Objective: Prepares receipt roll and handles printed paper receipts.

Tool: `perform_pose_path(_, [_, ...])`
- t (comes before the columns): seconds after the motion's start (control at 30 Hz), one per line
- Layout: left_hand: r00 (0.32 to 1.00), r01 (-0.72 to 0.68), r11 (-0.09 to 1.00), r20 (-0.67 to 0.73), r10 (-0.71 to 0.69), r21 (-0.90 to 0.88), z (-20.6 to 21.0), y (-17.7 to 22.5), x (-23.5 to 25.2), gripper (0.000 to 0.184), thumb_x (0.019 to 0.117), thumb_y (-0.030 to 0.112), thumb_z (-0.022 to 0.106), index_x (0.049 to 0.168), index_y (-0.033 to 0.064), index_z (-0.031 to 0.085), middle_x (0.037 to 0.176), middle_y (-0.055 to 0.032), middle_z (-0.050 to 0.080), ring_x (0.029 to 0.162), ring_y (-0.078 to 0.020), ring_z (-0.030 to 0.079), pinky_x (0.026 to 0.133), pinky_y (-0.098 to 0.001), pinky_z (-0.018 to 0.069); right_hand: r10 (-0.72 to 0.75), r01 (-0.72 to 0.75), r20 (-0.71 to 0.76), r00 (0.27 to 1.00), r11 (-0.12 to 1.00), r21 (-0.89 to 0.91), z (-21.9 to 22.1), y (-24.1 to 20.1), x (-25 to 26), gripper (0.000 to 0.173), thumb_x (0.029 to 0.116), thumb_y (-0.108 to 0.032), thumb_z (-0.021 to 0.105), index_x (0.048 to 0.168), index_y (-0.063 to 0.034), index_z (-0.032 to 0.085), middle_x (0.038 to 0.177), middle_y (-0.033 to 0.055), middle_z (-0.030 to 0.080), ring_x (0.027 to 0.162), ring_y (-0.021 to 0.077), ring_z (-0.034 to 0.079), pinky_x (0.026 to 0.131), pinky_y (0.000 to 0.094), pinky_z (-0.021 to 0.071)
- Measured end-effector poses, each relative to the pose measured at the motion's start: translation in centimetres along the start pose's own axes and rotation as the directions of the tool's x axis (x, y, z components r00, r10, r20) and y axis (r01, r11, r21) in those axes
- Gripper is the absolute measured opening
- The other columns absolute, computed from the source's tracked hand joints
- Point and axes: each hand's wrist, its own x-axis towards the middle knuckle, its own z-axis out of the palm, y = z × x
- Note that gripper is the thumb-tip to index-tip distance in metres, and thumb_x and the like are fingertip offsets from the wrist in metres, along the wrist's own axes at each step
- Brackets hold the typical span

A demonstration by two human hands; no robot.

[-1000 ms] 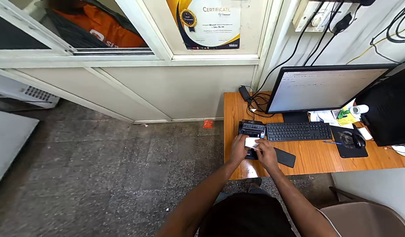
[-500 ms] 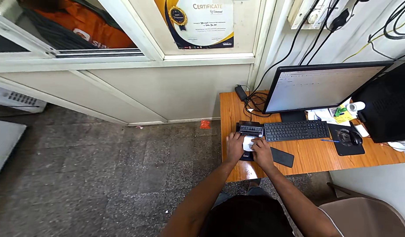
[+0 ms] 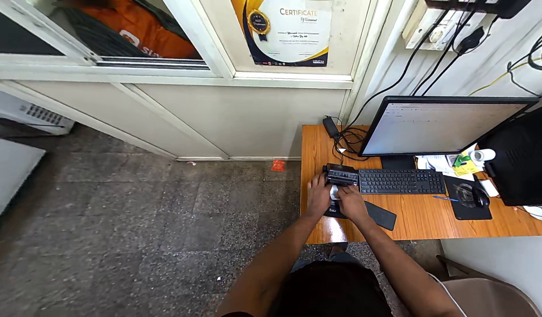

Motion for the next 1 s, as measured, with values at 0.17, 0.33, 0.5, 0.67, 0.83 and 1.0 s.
perform_pose_path(0.17, [0.999, 0.002, 0.996, -0.042, -0.005, -0.088, 0.2, -0.5, -0.5, 0.044, 0.0788, 0.015, 0.082, 0.122, 0.0216, 0.072, 0.158, -0.0070, 0.042, 0.146, -0.0331, 0.036, 0.112, -0.0555, 0.0388, 0.034, -0.033, 0.008, 0.999, 0.997, -0.065, -0.1, -0.6, 0.3, 0.015, 0.0857, -0.014, 0.073, 0.100, -0.0110, 0.074, 0.108, 0.0068, 0.074, 0.112, 0.0281, 0.066, 0.107, 0.0498, 0.0472])
perform_pose_path(0.33, [0.964, 0.187, 0.962, -0.152, -0.219, -0.198, 0.0, -1.1, -1.5, 0.071, 0.0745, 0.021, 0.088, 0.138, 0.0118, 0.057, 0.151, -0.0162, 0.045, 0.131, -0.0392, 0.049, 0.102, -0.0562, 0.0468, 0.031, -0.035, -0.038, 0.999, 0.993, -0.115, 0.3, -0.7, 0.8, 0.013, 0.0881, -0.014, 0.070, 0.100, -0.0117, 0.074, 0.106, 0.0071, 0.074, 0.105, 0.0272, 0.069, 0.104, 0.0498, 0.0493])
perform_pose_path(0.5, [0.932, 0.361, 0.932, -0.015, -0.362, -0.042, -0.3, -0.2, 1.8, 0.081, 0.0686, 0.024, 0.086, 0.140, 0.0067, 0.052, 0.149, -0.0183, 0.046, 0.131, -0.0370, 0.051, 0.100, -0.0551, 0.0470, 0.051, -0.051, -0.003, 0.999, 0.984, -0.172, 0.1, -1.3, 1.2, 0.014, 0.0850, -0.015, 0.073, 0.099, -0.0162, 0.074, 0.098, 0.0034, 0.075, 0.097, 0.0230, 0.070, 0.099, 0.0482, 0.0513])
perform_pose_path(0.67, [0.892, 0.450, 0.876, 0.137, -0.431, -0.171, -0.9, 1.0, 1.5, 0.078, 0.0750, 0.018, 0.081, 0.145, 0.0058, 0.050, 0.150, -0.0207, 0.045, 0.134, -0.0410, 0.048, 0.101, -0.0588, 0.0472, 0.074, -0.072, 0.011, 0.997, 0.986, -0.151, -0.4, -2.1, 0.8, 0.015, 0.0832, -0.012, 0.074, 0.098, -0.0149, 0.072, 0.094, 0.0046, 0.073, 0.096, 0.0245, 0.070, 0.100, 0.0485, 0.0506])
perform_pose_path(0.83, [0.887, 0.455, 0.743, 0.176, -0.427, -0.491, -2.6, -0.9, -3.3, 0.061, 0.0887, 0.023, 0.076, 0.141, 0.0056, 0.052, 0.146, -0.0218, 0.048, 0.127, -0.0408, 0.055, 0.101, -0.0592, 0.0499, 0.060, -0.065, -0.047, 0.997, 0.991, -0.113, 0.1, -1.6, 0.0, 0.018, 0.0850, -0.012, 0.072, 0.103, -0.0113, 0.073, 0.106, 0.0060, 0.073, 0.106, 0.0254, 0.068, 0.108, 0.0482, 0.0471])
perform_pose_path(1.0, [0.896, 0.440, 0.657, 0.248, -0.368, -0.613, -2.9, -2.6, -8.3, 0.054, 0.0937, 0.026, 0.072, 0.139, 0.0047, 0.053, 0.140, -0.0184, 0.055, 0.120, -0.0330, 0.062, 0.100, -0.0529, 0.0535, -0.028, 0.011, -0.170, 0.985, 0.995, -0.100, 0.9, -1.8, -2.1, 0.011, 0.0878, -0.010, 0.068, 0.097, -0.0127, 0.073, 0.106, 0.0033, 0.073, 0.107, 0.0219, 0.067, 0.102, 0.0462, 0.0512])
